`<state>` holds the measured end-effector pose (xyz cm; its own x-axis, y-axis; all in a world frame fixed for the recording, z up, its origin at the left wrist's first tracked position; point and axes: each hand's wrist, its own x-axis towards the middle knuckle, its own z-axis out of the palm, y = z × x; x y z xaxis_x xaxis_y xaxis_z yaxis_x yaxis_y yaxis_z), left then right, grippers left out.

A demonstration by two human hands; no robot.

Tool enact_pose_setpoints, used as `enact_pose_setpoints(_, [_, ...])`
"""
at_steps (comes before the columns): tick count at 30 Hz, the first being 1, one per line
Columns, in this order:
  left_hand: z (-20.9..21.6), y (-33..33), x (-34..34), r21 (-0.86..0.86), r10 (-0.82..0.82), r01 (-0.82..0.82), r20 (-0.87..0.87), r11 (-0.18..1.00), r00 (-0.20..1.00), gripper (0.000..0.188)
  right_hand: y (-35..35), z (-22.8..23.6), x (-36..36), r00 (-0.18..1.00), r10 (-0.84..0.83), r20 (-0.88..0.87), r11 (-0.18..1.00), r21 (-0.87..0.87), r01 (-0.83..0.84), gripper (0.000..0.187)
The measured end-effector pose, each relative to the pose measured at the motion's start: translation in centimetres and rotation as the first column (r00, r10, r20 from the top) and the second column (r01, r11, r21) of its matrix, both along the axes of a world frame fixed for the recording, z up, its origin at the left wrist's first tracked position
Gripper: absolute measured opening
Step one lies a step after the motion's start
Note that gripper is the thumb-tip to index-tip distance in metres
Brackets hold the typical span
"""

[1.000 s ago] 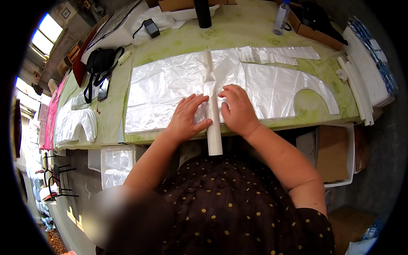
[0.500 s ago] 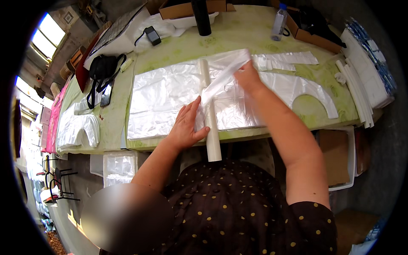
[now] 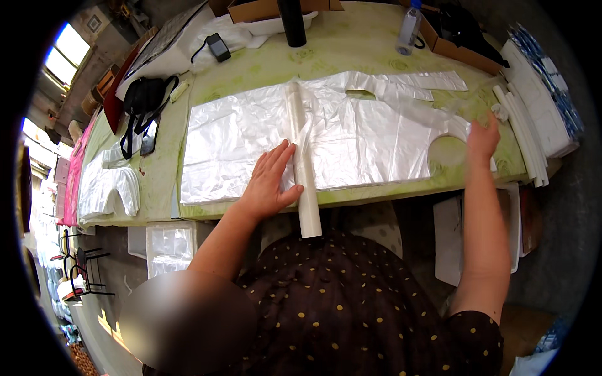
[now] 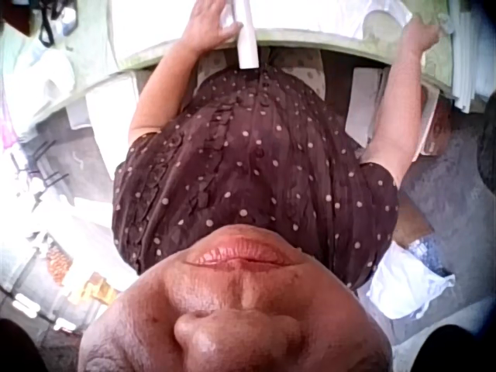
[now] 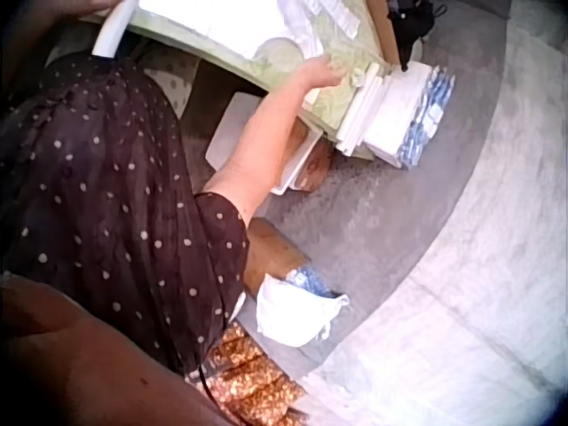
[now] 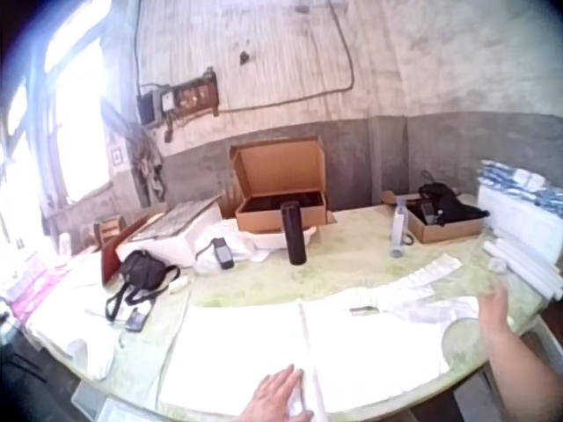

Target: The person repeatedly wraps white plastic sheets around a cylindrical cardboard tube on a workbench. They smooth the plastic, roll the tube, and fold the edges to form compact bundles, then place them aside.

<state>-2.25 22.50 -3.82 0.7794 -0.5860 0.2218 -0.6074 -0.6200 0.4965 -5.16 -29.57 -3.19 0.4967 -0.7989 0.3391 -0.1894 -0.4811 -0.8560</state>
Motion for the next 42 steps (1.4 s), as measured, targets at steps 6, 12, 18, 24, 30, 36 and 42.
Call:
enact_pose_setpoints(6, [0.0, 0.2, -0.2, -0.033, 0.021, -0.021, -0.005, 0.999, 1.0, 0.085, 22.0, 0.0, -2.8, 0.605, 0.796, -0.006, 0.592, -0.204, -0.78, 0.041])
enact_pose_setpoints(12, [0.3, 1.6, 1.3, -0.15, 0.148, -0.13, 0.116, 0.98, 0.982, 0.047, 32.2, 0.5, -4.6, 0.179, 0.977, -0.118, 0.142, -0.269, -0.953, 0.047])
enact_pose_setpoints(18, [2.8, 3.0, 2.4, -0.251, 0.269, -0.217, 0.197, 0.943, 0.943, 0.027, 35.2, 0.5, -4.1, 0.16, 0.969, -0.19, 0.098, -0.296, -0.95, 0.032])
enact_pose_setpoints(24, [4.5, 1.1, 1.9, -0.157, -0.189, 0.207, 0.118, 0.966, 0.975, 0.034, 37.5, 0.3, -3.8, 0.1, 0.974, -0.204, 0.036, -0.297, -0.954, 0.022])
enact_pose_setpoints(30, [3.5, 4.7, 0.9, 0.028, -0.054, 0.051, 0.124, 0.998, 0.991, 0.038, 35.7, 1.8, -6.4, 0.05, 0.994, -0.092, 0.015, -0.345, -0.938, 0.018])
enact_pose_setpoints(36, [5.0, 3.7, -1.5, 0.027, -0.025, 0.021, 0.174, 0.999, 0.984, 0.055, 35.4, 0.7, -7.4, 0.034, 0.999, 0.035, 0.043, -0.293, -0.955, 0.02])
enact_pose_setpoints(42, [3.9, 11.4, -0.7, 0.036, 0.119, -0.114, -0.187, 0.993, 0.975, 0.065, 34.1, 0.6, -8.3, 0.078, 0.996, 0.052, 0.09, -0.285, -0.954, 0.021])
